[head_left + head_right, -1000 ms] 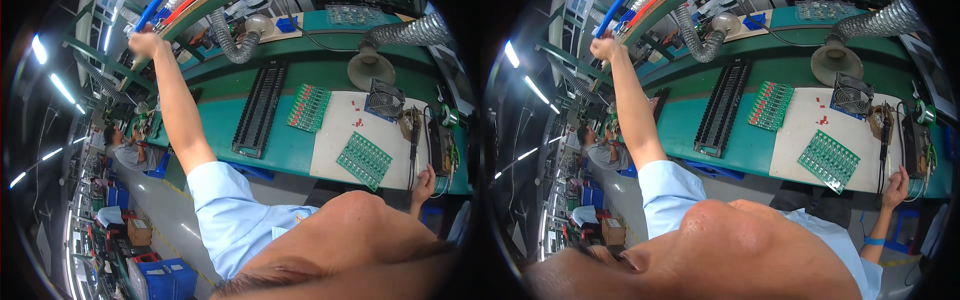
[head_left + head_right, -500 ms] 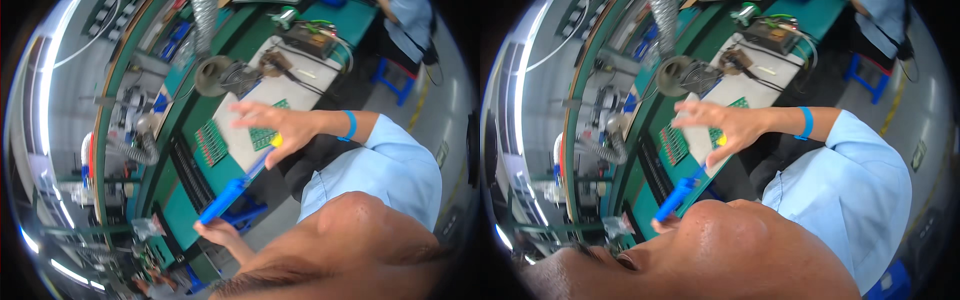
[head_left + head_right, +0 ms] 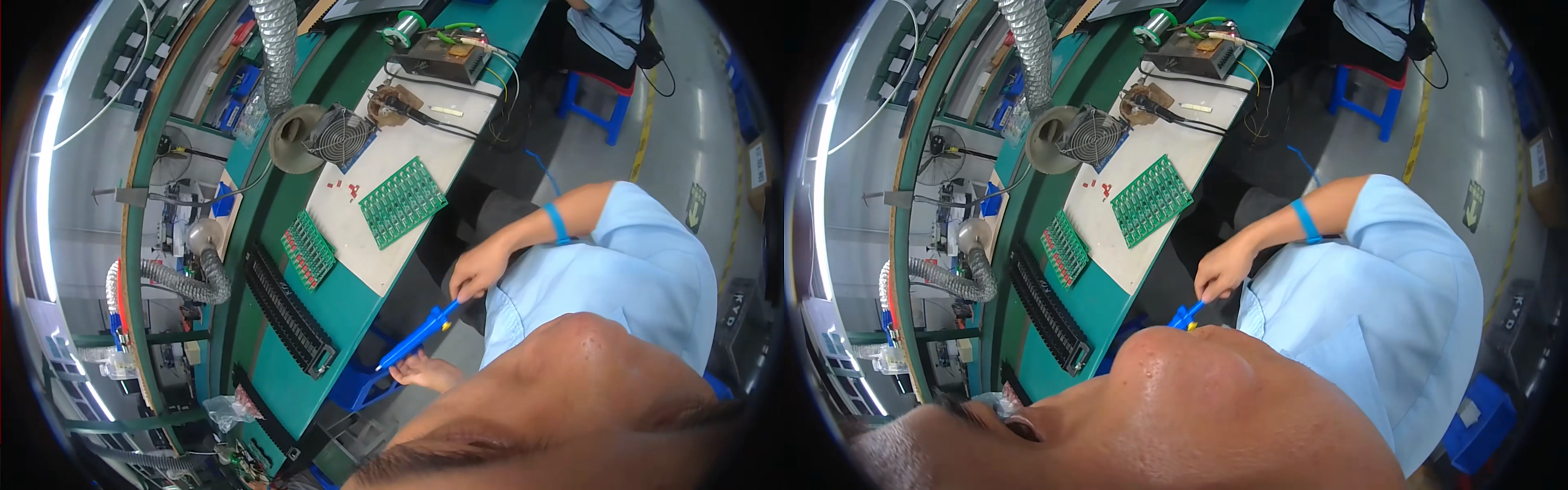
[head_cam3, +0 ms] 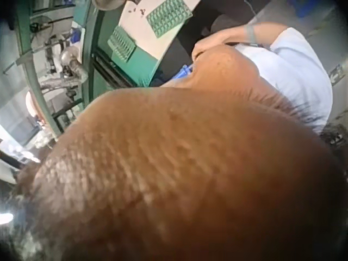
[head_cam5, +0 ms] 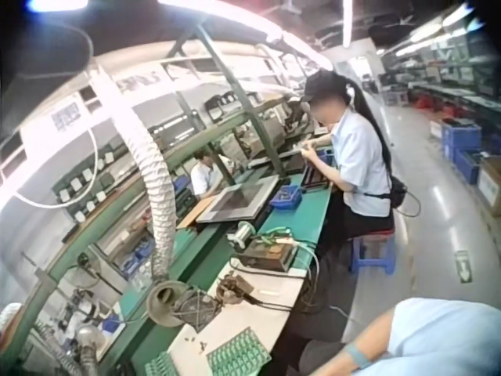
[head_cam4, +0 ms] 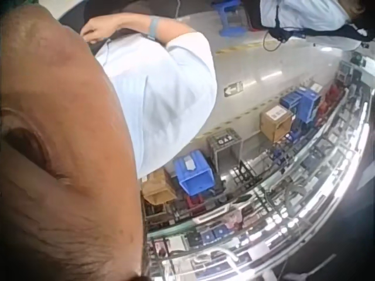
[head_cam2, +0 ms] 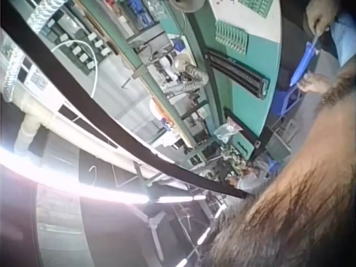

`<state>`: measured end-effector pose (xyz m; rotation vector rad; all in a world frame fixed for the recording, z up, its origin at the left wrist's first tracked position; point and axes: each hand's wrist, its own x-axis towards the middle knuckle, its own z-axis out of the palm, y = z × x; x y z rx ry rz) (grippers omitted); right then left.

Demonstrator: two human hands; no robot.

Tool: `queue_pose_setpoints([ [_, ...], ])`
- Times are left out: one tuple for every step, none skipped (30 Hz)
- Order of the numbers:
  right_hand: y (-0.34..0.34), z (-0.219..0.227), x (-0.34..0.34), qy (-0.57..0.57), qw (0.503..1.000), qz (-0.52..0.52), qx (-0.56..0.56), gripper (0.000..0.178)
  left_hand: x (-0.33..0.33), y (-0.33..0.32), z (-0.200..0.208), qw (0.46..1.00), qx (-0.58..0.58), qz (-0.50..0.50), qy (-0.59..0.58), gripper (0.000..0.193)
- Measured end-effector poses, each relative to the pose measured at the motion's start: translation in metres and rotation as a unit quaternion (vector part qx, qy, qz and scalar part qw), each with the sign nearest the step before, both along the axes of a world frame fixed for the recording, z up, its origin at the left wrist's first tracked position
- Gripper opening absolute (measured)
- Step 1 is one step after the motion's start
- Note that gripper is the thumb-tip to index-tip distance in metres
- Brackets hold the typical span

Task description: Assembling electronic components and soldering a panel of printed circuit boards at a manual assembly station.

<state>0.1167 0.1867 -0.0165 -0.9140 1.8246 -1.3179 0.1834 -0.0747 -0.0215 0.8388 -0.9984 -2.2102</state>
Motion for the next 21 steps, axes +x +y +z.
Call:
queue_pose_setpoints([
  [-0.02, -0.009, 0.001, -0.094, 0.995, 0.043, -0.006, 0.023, 0.007, -0.002, -0.002, 0.998, 0.029, 0.051, -0.01, 0.021],
  [-0.04, -0.026, -0.004, -0.154, 0.984, 0.092, -0.013, 0.021, 0.013, -0.015, -0.012, 0.998, 0.033, 0.058, -0.012, 0.021],
  [-0.059, -0.043, -0.011, -0.212, 0.967, 0.14, -0.024, 0.02, 0.014, -0.044, -0.033, 0.996, 0.061, -0.007, 0.058, 0.023],
  [-0.074, -0.052, -0.011, -0.213, 0.967, 0.139, -0.019, 0.02, 0.012, -0.072, -0.06, 0.984, 0.094, -0.076, 0.128, 0.025],
  [-0.095, -0.056, -0.009, -0.267, 0.95, 0.161, -0.023, 0.026, 0.012, -0.098, -0.08, 0.962, 0.122, -0.14, 0.199, 0.027],
  [-0.113, -0.059, -0.012, -0.318, 0.929, 0.186, -0.024, 0.036, 0.012, -0.109, -0.089, 0.93, 0.145, -0.199, 0.272, 0.03],
  [-0.127, -0.064, -0.015, -0.316, 0.929, 0.19, -0.02, 0.036, 0.011, -0.106, -0.084, 0.93, 0.145, -0.194, 0.275, 0.03],
  [-0.14, -0.068, -0.019, -0.33, 0.926, 0.184, -0.021, 0.031, 0.007, -0.1, -0.082, 0.937, 0.147, -0.168, 0.268, 0.033],
  [-0.158, -0.074, -0.02, -0.346, 0.92, 0.183, -0.02, 0.027, 0.006, -0.093, -0.076, 0.945, 0.149, -0.135, 0.259, 0.035],
  [-0.169, -0.079, -0.018, -0.365, 0.914, 0.177, -0.023, 0.023, 0.004, -0.087, -0.072, 0.951, 0.151, -0.108, 0.246, 0.038],
  [-0.177, -0.085, -0.015, -0.385, 0.907, 0.17, -0.025, 0.021, 0.004, -0.084, -0.071, 0.957, 0.154, -0.08, 0.23, 0.041],
  [-0.18, -0.083, -0.012, -0.392, 0.903, 0.177, -0.022, 0.021, 0.006, -0.087, -0.073, 0.96, 0.154, -0.071, 0.225, 0.041],
  [-0.18, -0.082, -0.011, -0.441, 0.88, 0.174, -0.02, 0.021, 0.005, -0.092, -0.075, 0.941, 0.183, -0.106, 0.262, 0.042],
  [-0.175, -0.076, -0.009, -0.492, 0.854, 0.17, -0.018, 0.021, 0.005, -0.098, -0.079, 0.92, 0.212, -0.141, 0.296, 0.044],
  [-0.166, -0.074, -0.01, -0.542, 0.826, 0.152, -0.021, 0.022, -0.002, -0.1, -0.084, 0.894, 0.247, -0.186, 0.325, 0.045],
  [-0.161, -0.076, -0.009, -0.592, 0.795, 0.133, -0.026, 0.022, -0.008, -0.104, -0.092, 0.862, 0.284, -0.229, 0.351, 0.047],
  [-0.168, -0.082, -0.009, -0.599, 0.787, 0.143, -0.015, 0.022, -0.004, -0.113, -0.099, 0.868, 0.283, -0.213, 0.349, 0.047],
  [-0.176, -0.087, -0.009, -0.51, 0.85, 0.135, 0.012, 0.022, -0.002, -0.122, -0.106, 0.89, 0.247, -0.2, 0.328, 0.047],
  [-0.178, -0.095, -0.01, -0.416, 0.902, 0.11, 0.029, 0.023, -0.006, -0.126, -0.114, 0.907, 0.219, -0.201, 0.298, 0.048],
  [-0.18, -0.103, -0.01, -0.318, 0.943, 0.085, 0.048, 0.023, -0.009, -0.13, -0.122, 0.922, 0.19, -0.204, 0.268, 0.048],
  [-0.182, -0.11, -0.011, -0.215, 0.972, 0.059, 0.068, 0.024, -0.012, -0.134, -0.131, 0.935, 0.16, -0.208, 0.238, 0.049],
])
